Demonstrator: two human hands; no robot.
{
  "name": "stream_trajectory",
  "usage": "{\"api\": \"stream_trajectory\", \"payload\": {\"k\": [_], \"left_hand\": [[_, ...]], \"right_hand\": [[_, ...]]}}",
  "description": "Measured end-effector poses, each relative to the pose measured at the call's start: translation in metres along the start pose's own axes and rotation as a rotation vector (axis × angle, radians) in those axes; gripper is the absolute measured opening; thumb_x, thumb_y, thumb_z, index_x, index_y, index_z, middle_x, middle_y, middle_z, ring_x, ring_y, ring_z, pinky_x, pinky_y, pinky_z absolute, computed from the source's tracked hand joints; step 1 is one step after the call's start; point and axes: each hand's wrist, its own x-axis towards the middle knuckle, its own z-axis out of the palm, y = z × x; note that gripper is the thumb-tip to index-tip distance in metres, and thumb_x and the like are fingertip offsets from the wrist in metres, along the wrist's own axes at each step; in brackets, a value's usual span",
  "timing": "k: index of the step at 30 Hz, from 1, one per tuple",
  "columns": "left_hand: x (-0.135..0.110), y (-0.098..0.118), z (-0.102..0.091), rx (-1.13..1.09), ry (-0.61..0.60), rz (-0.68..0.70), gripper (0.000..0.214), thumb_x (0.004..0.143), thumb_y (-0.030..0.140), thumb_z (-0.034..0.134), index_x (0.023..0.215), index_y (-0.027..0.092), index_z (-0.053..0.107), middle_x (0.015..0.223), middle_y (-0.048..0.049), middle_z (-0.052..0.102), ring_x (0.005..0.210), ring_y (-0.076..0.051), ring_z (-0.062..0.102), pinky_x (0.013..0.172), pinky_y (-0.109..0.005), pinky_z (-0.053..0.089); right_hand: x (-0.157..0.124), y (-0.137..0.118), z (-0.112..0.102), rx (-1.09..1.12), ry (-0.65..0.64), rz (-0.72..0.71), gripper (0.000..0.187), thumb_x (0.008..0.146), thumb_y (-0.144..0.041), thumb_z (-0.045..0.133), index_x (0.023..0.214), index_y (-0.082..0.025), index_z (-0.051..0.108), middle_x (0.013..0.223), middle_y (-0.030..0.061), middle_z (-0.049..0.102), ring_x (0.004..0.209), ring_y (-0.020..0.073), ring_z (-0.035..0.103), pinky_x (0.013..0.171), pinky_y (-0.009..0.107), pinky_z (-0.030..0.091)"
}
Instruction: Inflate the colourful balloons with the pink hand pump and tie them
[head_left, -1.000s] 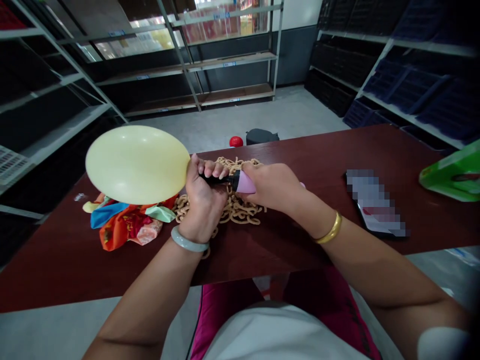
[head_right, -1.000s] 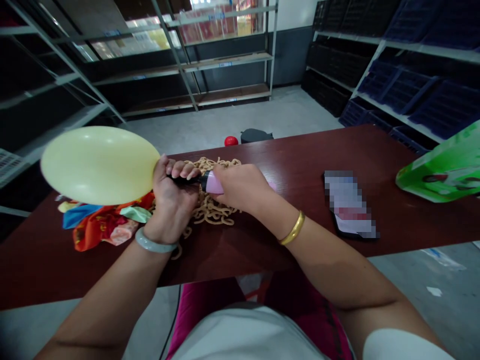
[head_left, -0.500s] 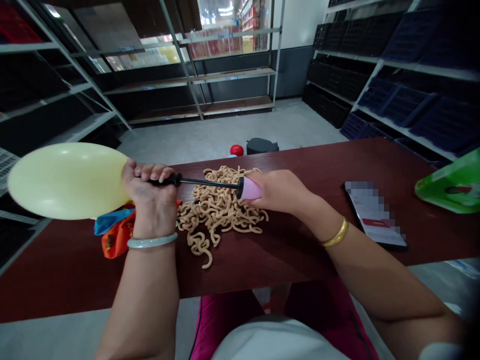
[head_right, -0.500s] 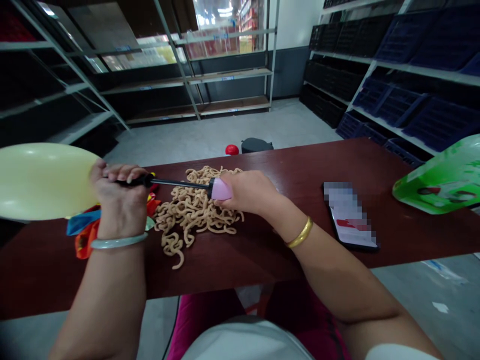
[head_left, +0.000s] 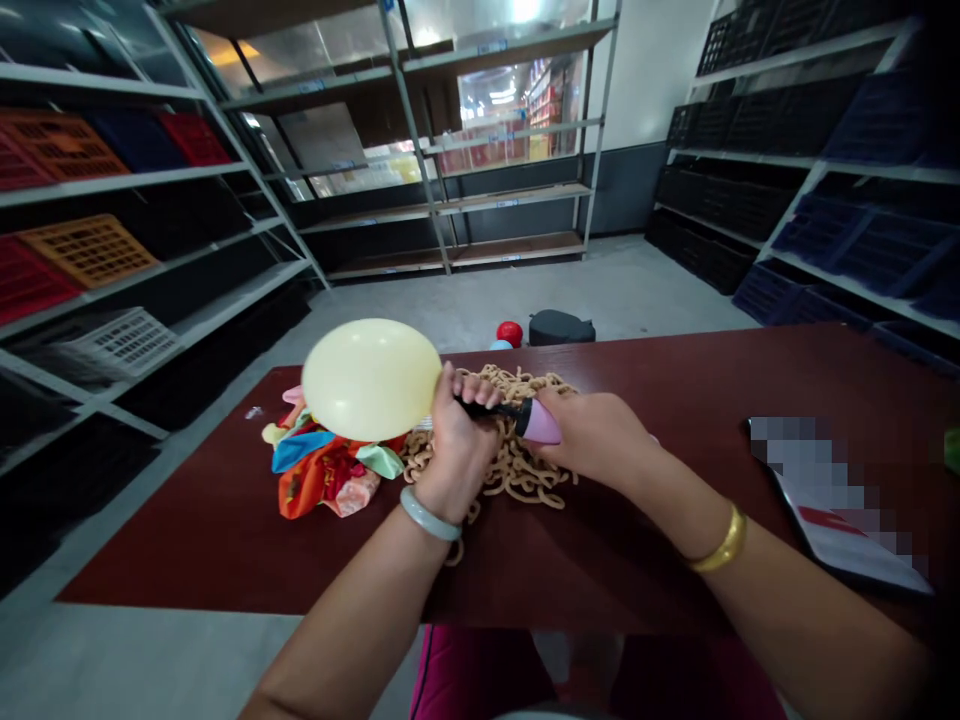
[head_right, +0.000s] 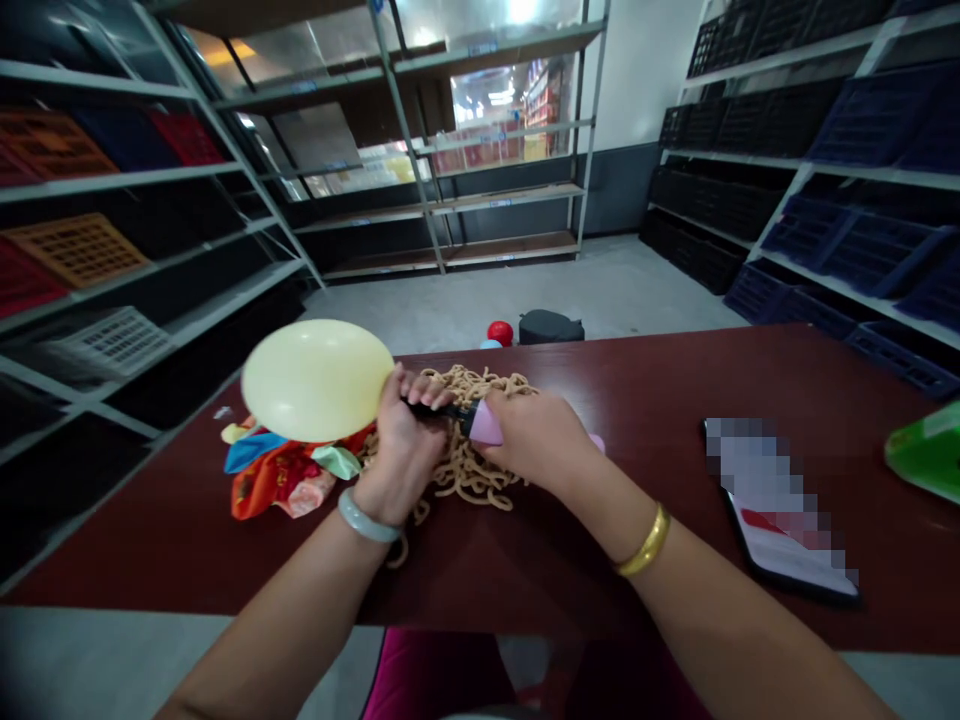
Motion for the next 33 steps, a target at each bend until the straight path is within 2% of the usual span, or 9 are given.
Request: {"api": "stream_trajectory", "payload": {"k": [4,9,12,16,19,21,25,28,33], "left_hand": [[-0.010,-0.011,0.004,-0.015,-0.003,-0.012,0.034,0.084,0.030,0.057,0.062,0.019,0.033,0.050,0.0069,0.027,0.041,-0.007,0.032,0.045,-0.022,0.027],[-0.002,-0.005,-0.002,-0.023,0.004,-0.039,0.036,0.082,0.030,0.059,0.061,0.019,0.032,0.048,0.0070,0.026,0.040,-0.007,0.029,0.043,-0.023,0.024],[0.011,0.014,-0.007,-0.019,0.022,-0.018,0.038,0.083,0.030,0.057,0.059,0.019,0.029,0.045,0.0074,0.023,0.037,-0.007,0.026,0.041,-0.023,0.022],[0.025,0.060,-0.011,-0.057,0.054,0.079,0.038,0.083,0.023,0.055,0.058,0.019,0.028,0.043,0.0069,0.021,0.036,-0.007,0.026,0.040,-0.023,0.023],[0.025,0.089,-0.010,-0.101,0.014,0.138,0.035,0.085,0.019,0.051,0.057,0.019,0.030,0.042,0.0054,0.024,0.036,-0.008,0.028,0.040,-0.023,0.025],[0.023,0.095,-0.009,-0.119,-0.021,0.164,0.035,0.086,0.019,0.049,0.056,0.019,0.030,0.041,0.0044,0.025,0.036,-0.008,0.028,0.039,-0.023,0.026],[0.019,0.077,-0.008,-0.162,-0.025,0.153,0.037,0.086,0.021,0.050,0.055,0.019,0.031,0.042,0.0040,0.025,0.035,-0.009,0.030,0.038,-0.023,0.026],[0.015,0.049,-0.005,-0.153,0.015,0.118,0.036,0.085,0.022,0.055,0.056,0.018,0.034,0.044,0.0054,0.025,0.036,-0.008,0.030,0.038,-0.022,0.026],[-0.003,0.002,0.001,-0.124,0.021,0.002,0.034,0.081,0.026,0.062,0.058,0.018,0.038,0.049,0.0058,0.029,0.040,-0.008,0.032,0.041,-0.022,0.028]], "right_hand": [[0.001,-0.004,0.003,0.043,-0.005,-0.001,0.034,0.078,-0.049,0.053,0.100,-0.022,0.051,0.089,0.0047,0.069,0.078,0.0252,0.065,0.059,0.032,0.037],[0.002,-0.005,0.007,0.113,-0.025,-0.012,0.034,0.078,-0.049,0.053,0.101,-0.024,0.053,0.091,0.0045,0.069,0.080,0.0256,0.065,0.061,0.032,0.037],[0.005,-0.003,0.005,0.160,-0.069,0.003,0.037,0.077,-0.050,0.055,0.103,-0.025,0.055,0.092,0.0047,0.069,0.082,0.0250,0.065,0.062,0.031,0.037],[0.006,0.004,-0.002,0.203,-0.097,0.014,0.037,0.075,-0.050,0.056,0.104,-0.027,0.058,0.092,0.0036,0.069,0.082,0.0243,0.065,0.062,0.030,0.036],[0.004,0.011,-0.009,0.228,-0.078,0.002,0.033,0.074,-0.049,0.058,0.099,-0.027,0.059,0.090,0.0024,0.070,0.079,0.0242,0.065,0.060,0.029,0.035],[0.002,0.015,-0.013,0.231,-0.046,-0.012,0.034,0.072,-0.046,0.060,0.101,-0.028,0.058,0.091,0.0020,0.070,0.078,0.0244,0.065,0.059,0.029,0.034],[-0.001,0.019,-0.014,0.201,-0.008,-0.024,0.035,0.069,-0.040,0.062,0.102,-0.027,0.058,0.086,0.0020,0.070,0.073,0.0241,0.065,0.058,0.030,0.032],[-0.002,0.015,-0.009,0.207,0.000,-0.016,0.028,0.070,-0.038,0.060,0.095,-0.025,0.058,0.085,0.0031,0.070,0.074,0.0238,0.065,0.059,0.030,0.033],[-0.001,0.003,-0.004,0.209,0.006,0.001,0.028,0.070,-0.038,0.058,0.095,-0.024,0.057,0.088,0.0040,0.070,0.077,0.0249,0.065,0.061,0.031,0.034]]}}
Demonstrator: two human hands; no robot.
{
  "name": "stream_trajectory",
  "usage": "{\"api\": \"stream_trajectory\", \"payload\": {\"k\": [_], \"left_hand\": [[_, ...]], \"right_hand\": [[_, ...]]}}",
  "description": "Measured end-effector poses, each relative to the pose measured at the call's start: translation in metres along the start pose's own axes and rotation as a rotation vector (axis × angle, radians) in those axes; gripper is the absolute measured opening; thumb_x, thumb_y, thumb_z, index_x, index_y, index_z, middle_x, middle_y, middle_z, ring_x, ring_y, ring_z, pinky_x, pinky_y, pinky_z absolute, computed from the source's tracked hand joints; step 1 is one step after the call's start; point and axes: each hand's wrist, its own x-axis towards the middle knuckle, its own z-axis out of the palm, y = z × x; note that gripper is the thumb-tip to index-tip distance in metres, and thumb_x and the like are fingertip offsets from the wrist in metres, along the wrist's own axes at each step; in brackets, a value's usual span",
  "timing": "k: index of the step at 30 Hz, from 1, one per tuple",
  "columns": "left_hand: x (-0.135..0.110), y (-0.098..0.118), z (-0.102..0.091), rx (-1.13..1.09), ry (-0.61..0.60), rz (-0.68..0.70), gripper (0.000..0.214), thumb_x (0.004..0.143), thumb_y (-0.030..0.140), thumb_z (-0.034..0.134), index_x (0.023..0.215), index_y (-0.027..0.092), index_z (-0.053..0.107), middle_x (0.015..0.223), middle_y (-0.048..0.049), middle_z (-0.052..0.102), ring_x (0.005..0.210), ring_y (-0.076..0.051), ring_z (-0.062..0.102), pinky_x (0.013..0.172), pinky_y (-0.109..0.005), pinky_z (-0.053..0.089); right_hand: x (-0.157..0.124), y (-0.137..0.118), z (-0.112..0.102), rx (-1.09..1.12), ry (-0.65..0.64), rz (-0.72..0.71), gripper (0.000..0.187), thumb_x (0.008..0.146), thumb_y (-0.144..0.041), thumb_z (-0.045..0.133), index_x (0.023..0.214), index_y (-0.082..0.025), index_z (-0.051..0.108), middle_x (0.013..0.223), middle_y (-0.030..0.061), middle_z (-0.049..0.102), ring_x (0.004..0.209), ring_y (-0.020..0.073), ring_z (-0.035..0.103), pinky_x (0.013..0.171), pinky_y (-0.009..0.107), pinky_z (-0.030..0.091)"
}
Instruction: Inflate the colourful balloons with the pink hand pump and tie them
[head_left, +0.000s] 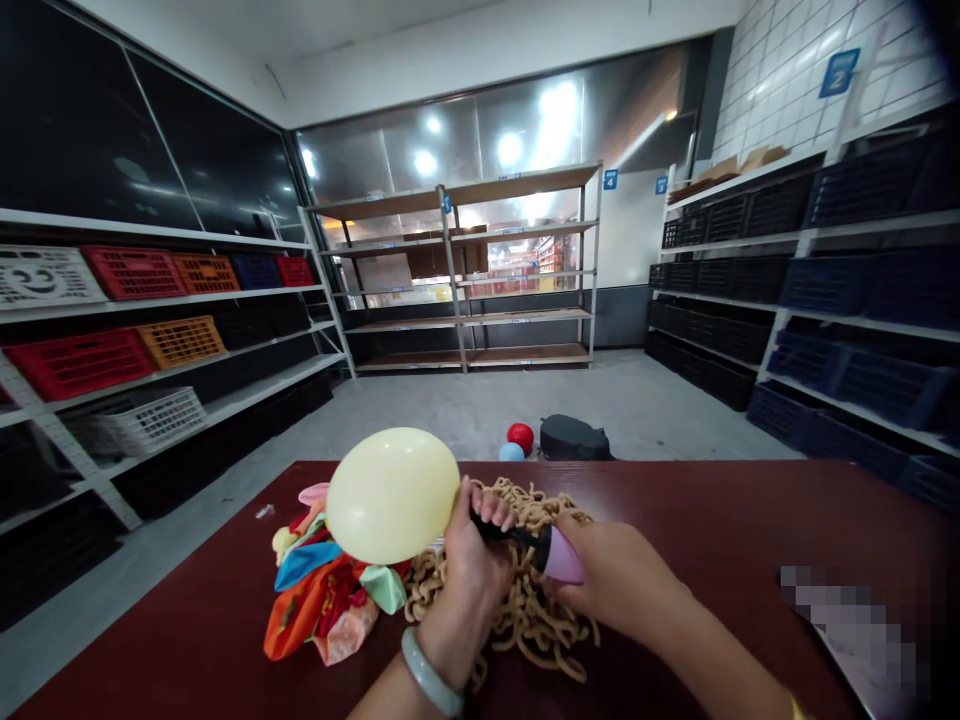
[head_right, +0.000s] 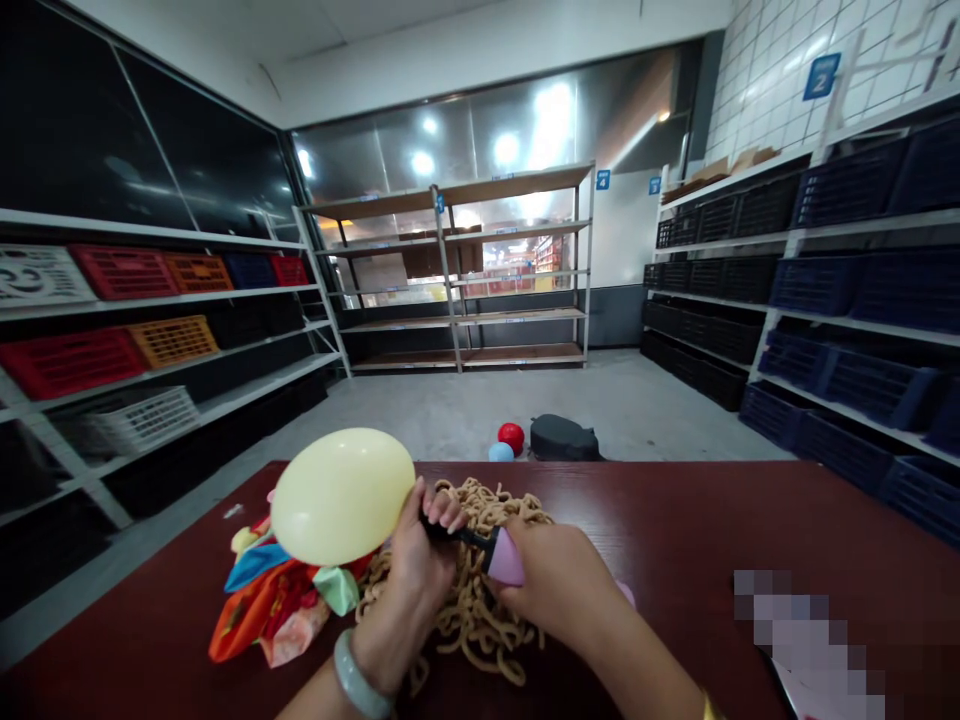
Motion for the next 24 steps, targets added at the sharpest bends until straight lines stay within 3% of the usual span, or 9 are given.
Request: {"api": "stream_trajectory", "payload": {"k": [4,8,12,16,20,24], "left_hand": [[-0.008,-0.016,-0.001,0.023,-0.007,-0.041,0.032,0.081,0.029,0.063,0.060,0.018,0.041,0.051,0.0049,0.033,0.043,-0.008,0.034,0.044,-0.023,0.031],[-0.001,-0.013,-0.005,0.028,-0.006,-0.047,0.033,0.081,0.031,0.062,0.059,0.018,0.041,0.048,0.0051,0.032,0.040,-0.008,0.033,0.041,-0.022,0.028],[0.015,0.009,-0.007,0.039,0.020,-0.052,0.036,0.084,0.031,0.056,0.057,0.018,0.038,0.044,0.0056,0.029,0.036,-0.009,0.030,0.039,-0.022,0.023],[0.030,0.052,-0.006,-0.002,0.078,0.022,0.036,0.086,0.028,0.051,0.055,0.019,0.034,0.042,0.0063,0.028,0.035,-0.008,0.030,0.038,-0.022,0.024],[0.034,0.087,-0.003,-0.016,0.020,0.131,0.035,0.086,0.025,0.050,0.056,0.019,0.033,0.042,0.0070,0.027,0.035,-0.008,0.031,0.038,-0.022,0.026],[0.028,0.081,-0.002,-0.044,-0.039,0.162,0.035,0.083,0.020,0.055,0.057,0.018,0.032,0.044,0.0073,0.029,0.037,-0.007,0.033,0.040,-0.021,0.027]], "right_hand": [[0.001,-0.005,0.000,0.007,0.008,0.005,0.030,0.070,-0.035,0.057,0.098,-0.025,0.056,0.090,0.0037,0.070,0.079,0.0246,0.065,0.060,0.030,0.033],[0.002,-0.005,0.006,0.035,-0.002,0.022,0.029,0.072,-0.041,0.057,0.095,-0.024,0.057,0.091,0.0050,0.070,0.080,0.0246,0.065,0.062,0.030,0.034],[0.005,-0.002,0.012,0.077,-0.043,0.026,0.031,0.072,-0.044,0.059,0.097,-0.026,0.059,0.090,0.0036,0.070,0.081,0.0246,0.065,0.061,0.030,0.035],[0.007,0.006,0.008,0.075,-0.087,0.039,0.032,0.072,-0.046,0.059,0.096,-0.026,0.061,0.088,0.0040,0.070,0.079,0.0245,0.065,0.060,0.029,0.034],[0.003,0.011,-0.005,0.064,-0.069,0.015,0.035,0.071,-0.045,0.060,0.100,-0.026,0.060,0.090,0.0041,0.070,0.079,0.0245,0.065,0.060,0.029,0.034],[-0.001,0.015,-0.014,-0.019,-0.032,-0.006,0.037,0.073,-0.046,0.059,0.103,-0.025,0.058,0.087,0.0047,0.070,0.075,0.0257,0.065,0.058,0.030,0.034]]}}
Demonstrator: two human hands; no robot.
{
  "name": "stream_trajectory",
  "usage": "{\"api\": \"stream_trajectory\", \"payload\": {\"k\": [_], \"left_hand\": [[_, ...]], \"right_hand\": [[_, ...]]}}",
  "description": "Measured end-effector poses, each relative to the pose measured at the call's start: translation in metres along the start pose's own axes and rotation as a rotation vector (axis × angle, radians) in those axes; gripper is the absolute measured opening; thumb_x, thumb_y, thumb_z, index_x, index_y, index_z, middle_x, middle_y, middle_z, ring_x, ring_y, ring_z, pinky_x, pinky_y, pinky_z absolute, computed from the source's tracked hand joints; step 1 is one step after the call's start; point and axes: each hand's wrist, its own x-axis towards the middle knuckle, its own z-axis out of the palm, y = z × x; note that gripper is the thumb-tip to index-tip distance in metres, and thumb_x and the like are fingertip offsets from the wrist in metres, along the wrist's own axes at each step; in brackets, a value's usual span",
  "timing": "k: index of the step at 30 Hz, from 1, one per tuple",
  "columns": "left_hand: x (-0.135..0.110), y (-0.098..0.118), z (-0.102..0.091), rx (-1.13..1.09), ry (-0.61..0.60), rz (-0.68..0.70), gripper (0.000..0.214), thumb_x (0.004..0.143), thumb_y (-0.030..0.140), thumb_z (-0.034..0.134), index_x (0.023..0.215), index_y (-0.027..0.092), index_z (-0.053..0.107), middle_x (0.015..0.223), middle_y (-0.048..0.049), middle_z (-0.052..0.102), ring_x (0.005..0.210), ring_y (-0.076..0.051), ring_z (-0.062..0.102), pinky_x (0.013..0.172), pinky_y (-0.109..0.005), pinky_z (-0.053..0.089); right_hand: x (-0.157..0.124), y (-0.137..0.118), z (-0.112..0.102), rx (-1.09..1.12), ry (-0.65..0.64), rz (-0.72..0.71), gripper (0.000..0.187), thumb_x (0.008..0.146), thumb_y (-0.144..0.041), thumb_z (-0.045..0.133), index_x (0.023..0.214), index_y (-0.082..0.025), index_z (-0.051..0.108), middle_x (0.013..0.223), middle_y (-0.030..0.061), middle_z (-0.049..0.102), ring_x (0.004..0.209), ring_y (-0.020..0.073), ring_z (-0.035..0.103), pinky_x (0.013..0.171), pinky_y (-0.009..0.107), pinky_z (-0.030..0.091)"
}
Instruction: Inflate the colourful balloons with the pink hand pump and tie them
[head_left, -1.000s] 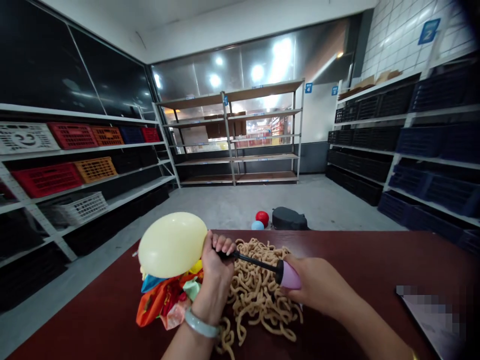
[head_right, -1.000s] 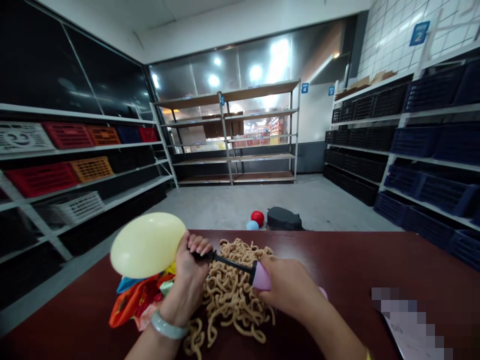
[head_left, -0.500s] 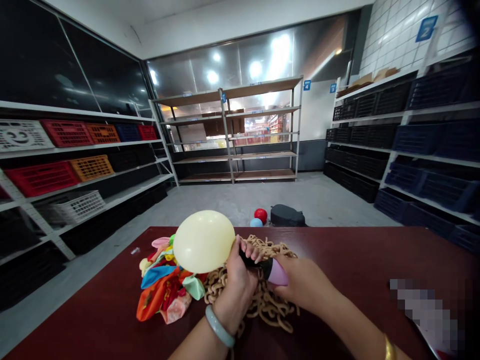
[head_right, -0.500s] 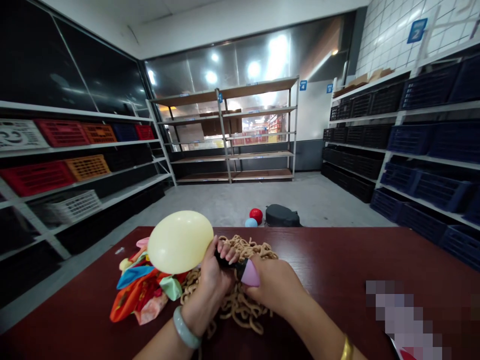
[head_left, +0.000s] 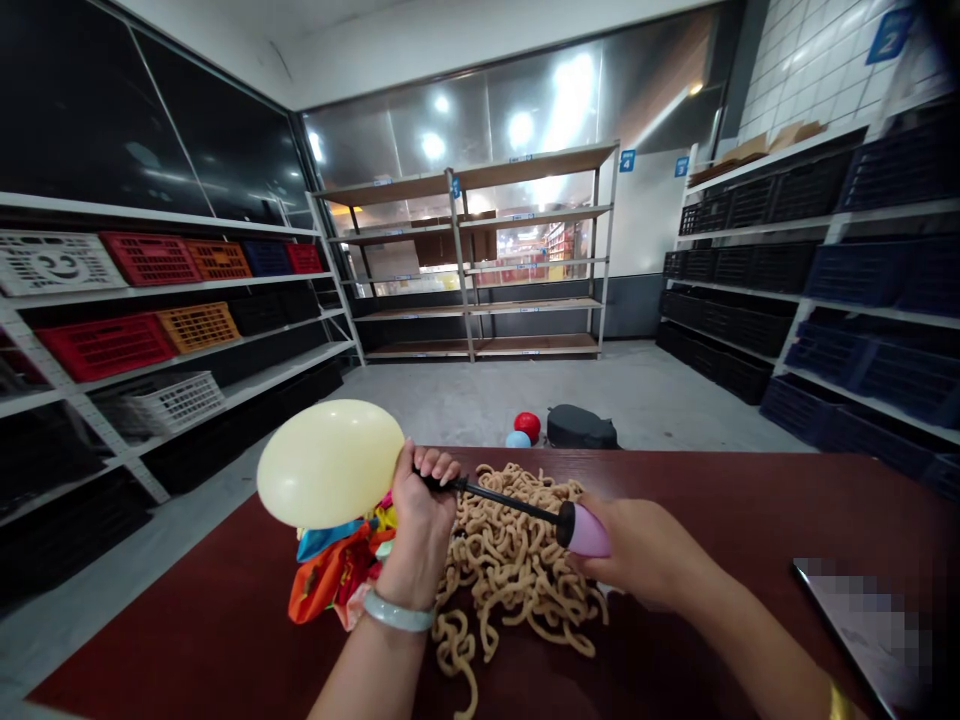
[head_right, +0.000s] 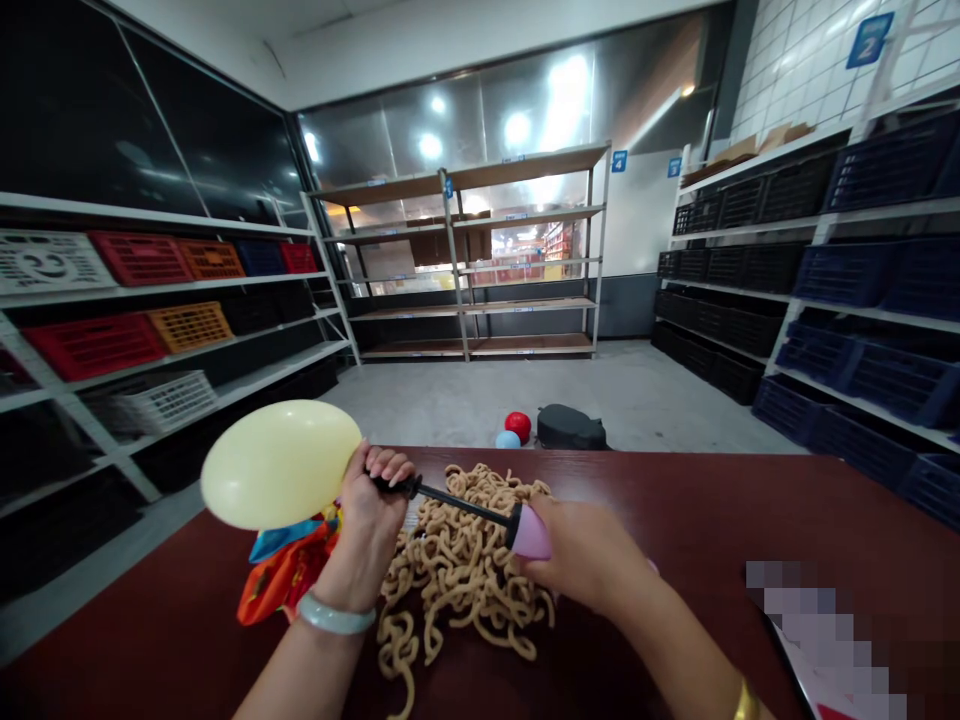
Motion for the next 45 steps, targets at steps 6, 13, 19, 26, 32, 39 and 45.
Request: {"api": "stream_trajectory", "payload": {"k": [6,13,19,26,32,39,45], "left_hand": [[-0.030,-0.061,0.001,0.025,0.032,-0.121,0.037,0.082,0.026,0.061,0.056,0.017,0.036,0.049,0.0053,0.032,0.042,-0.008,0.035,0.043,-0.022,0.030],[-0.056,-0.093,0.000,0.089,-0.020,-0.230,0.033,0.084,0.030,0.058,0.058,0.017,0.042,0.053,0.0027,0.039,0.048,-0.010,0.040,0.050,-0.025,0.037],[-0.036,-0.081,-0.010,0.088,0.106,-0.239,0.037,0.083,0.030,0.057,0.056,0.018,0.035,0.044,0.0058,0.029,0.037,-0.008,0.028,0.039,-0.022,0.022],[-0.004,-0.004,-0.006,0.059,0.055,-0.061,0.037,0.084,0.023,0.052,0.056,0.019,0.029,0.040,0.0073,0.025,0.033,-0.008,0.025,0.037,-0.022,0.020],[-0.006,0.002,-0.003,0.009,0.004,0.022,0.035,0.085,0.020,0.051,0.058,0.019,0.030,0.042,0.0073,0.027,0.034,-0.007,0.028,0.037,-0.022,0.022],[-0.028,-0.060,-0.008,0.030,0.051,-0.140,0.034,0.085,0.025,0.055,0.059,0.018,0.034,0.045,0.0061,0.030,0.039,-0.008,0.031,0.041,-0.022,0.025],[-0.053,-0.087,-0.005,0.082,0.004,-0.207,0.032,0.084,0.029,0.058,0.061,0.018,0.038,0.049,0.0050,0.034,0.042,-0.008,0.034,0.044,-0.024,0.029]], "right_hand": [[0.001,-0.004,0.003,-0.062,0.014,-0.001,0.033,0.073,-0.041,0.058,0.100,-0.023,0.056,0.085,0.0053,0.070,0.074,0.0254,0.065,0.058,0.031,0.034],[0.002,-0.011,0.013,-0.054,0.008,0.042,0.032,0.071,-0.040,0.059,0.097,-0.023,0.055,0.088,0.0056,0.069,0.076,0.0268,0.066,0.060,0.031,0.035],[0.007,-0.014,0.029,0.074,-0.041,0.012,0.033,0.069,-0.041,0.061,0.098,-0.026,0.057,0.090,0.0033,0.070,0.082,0.0254,0.065,0.062,0.030,0.035],[0.005,-0.009,0.016,0.144,-0.072,0.002,0.036,0.067,-0.048,0.064,0.099,-0.030,0.059,0.090,0.0002,0.070,0.080,0.0232,0.064,0.060,0.028,0.034],[0.001,0.001,0.006,0.072,-0.044,-0.023,0.035,0.069,-0.048,0.062,0.097,-0.027,0.059,0.088,0.0022,0.069,0.076,0.0244,0.064,0.058,0.030,0.032],[0.001,-0.005,0.017,-0.053,0.015,-0.004,0.031,0.071,-0.042,0.058,0.097,-0.024,0.056,0.085,0.0047,0.069,0.073,0.0256,0.064,0.058,0.031,0.031],[0.003,-0.015,0.026,0.003,0.014,0.008,0.035,0.069,-0.041,0.060,0.100,-0.024,0.056,0.089,0.0049,0.070,0.079,0.0257,0.064,0.060,0.031,0.032]]}}
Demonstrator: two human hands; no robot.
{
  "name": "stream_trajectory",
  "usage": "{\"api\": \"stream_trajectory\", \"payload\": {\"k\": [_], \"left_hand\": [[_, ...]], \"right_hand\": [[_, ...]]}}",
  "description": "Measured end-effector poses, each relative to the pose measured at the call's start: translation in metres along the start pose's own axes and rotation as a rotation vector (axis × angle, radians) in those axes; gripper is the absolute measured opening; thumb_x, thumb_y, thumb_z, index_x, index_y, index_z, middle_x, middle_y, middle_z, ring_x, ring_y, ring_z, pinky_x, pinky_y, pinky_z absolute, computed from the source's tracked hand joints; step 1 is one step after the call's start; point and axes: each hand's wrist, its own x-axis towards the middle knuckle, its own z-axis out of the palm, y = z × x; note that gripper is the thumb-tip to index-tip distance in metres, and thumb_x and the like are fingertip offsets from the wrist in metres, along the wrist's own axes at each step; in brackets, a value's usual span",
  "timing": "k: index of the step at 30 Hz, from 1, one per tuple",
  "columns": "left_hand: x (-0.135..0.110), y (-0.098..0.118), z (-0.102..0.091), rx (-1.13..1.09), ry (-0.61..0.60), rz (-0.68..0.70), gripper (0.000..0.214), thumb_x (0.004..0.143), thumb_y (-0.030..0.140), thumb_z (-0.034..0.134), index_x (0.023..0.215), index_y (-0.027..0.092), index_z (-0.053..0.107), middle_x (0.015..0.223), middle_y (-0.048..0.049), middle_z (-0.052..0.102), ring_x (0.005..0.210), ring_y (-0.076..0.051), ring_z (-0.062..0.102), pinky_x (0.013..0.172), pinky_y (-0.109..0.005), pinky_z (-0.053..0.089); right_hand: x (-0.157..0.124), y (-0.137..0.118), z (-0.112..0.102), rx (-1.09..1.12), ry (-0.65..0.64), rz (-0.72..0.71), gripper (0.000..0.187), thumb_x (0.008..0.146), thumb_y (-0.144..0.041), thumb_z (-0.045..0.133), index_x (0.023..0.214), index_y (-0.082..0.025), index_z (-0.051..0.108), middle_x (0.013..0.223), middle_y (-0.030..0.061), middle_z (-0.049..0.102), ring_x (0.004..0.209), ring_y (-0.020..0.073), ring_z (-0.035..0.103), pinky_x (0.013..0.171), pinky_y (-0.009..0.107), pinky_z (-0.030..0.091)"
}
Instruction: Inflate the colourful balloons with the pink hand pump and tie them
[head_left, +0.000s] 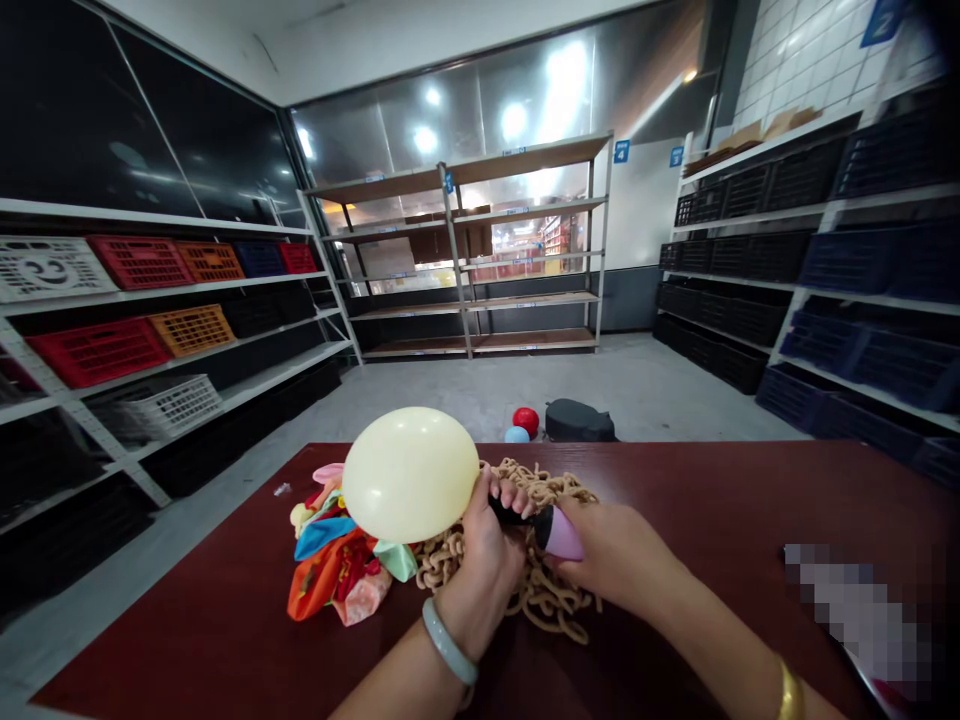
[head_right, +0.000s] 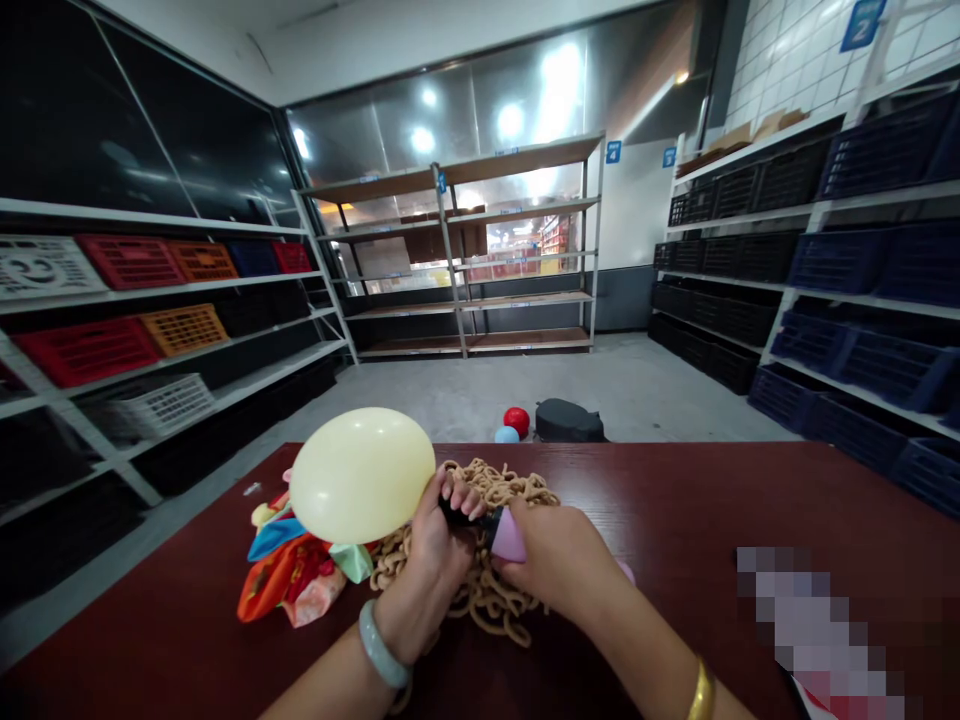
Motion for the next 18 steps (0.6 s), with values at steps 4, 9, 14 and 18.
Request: {"api": "stream_trajectory", "payload": {"k": [4,9,14,18], "left_hand": [[0.007,0.004,-0.003,0.018,0.043,-0.027,0.032,0.083,0.026,0.059,0.060,0.018,0.037,0.047,0.0057,0.032,0.039,-0.008,0.030,0.041,-0.023,0.025],[0.028,0.044,-0.009,0.018,0.074,-0.014,0.034,0.082,0.023,0.055,0.058,0.020,0.030,0.042,0.0068,0.027,0.035,-0.009,0.028,0.038,-0.023,0.021],[0.036,0.103,-0.010,-0.022,-0.010,0.150,0.032,0.083,0.019,0.052,0.059,0.020,0.030,0.041,0.0081,0.027,0.034,-0.008,0.028,0.038,-0.022,0.024],[0.034,0.110,-0.009,-0.042,-0.082,0.184,0.033,0.083,0.020,0.054,0.060,0.019,0.030,0.043,0.0082,0.029,0.035,-0.007,0.030,0.039,-0.022,0.026]], "right_hand": [[0.003,-0.003,0.005,0.052,-0.009,0.019,0.032,0.069,-0.042,0.060,0.096,-0.025,0.056,0.088,0.0034,0.070,0.077,0.0249,0.064,0.059,0.030,0.031],[0.003,-0.001,0.000,0.109,-0.055,0.022,0.035,0.067,-0.045,0.062,0.097,-0.028,0.058,0.089,0.0022,0.071,0.078,0.0241,0.064,0.058,0.029,0.031],[-0.001,0.005,-0.014,0.091,-0.056,-0.009,0.032,0.071,-0.047,0.060,0.096,-0.028,0.058,0.088,0.0012,0.070,0.077,0.0234,0.064,0.058,0.029,0.032],[-0.003,0.008,-0.021,0.012,-0.029,-0.024,0.035,0.072,-0.047,0.060,0.100,-0.027,0.057,0.087,0.0031,0.070,0.075,0.0242,0.064,0.058,0.030,0.033]]}}
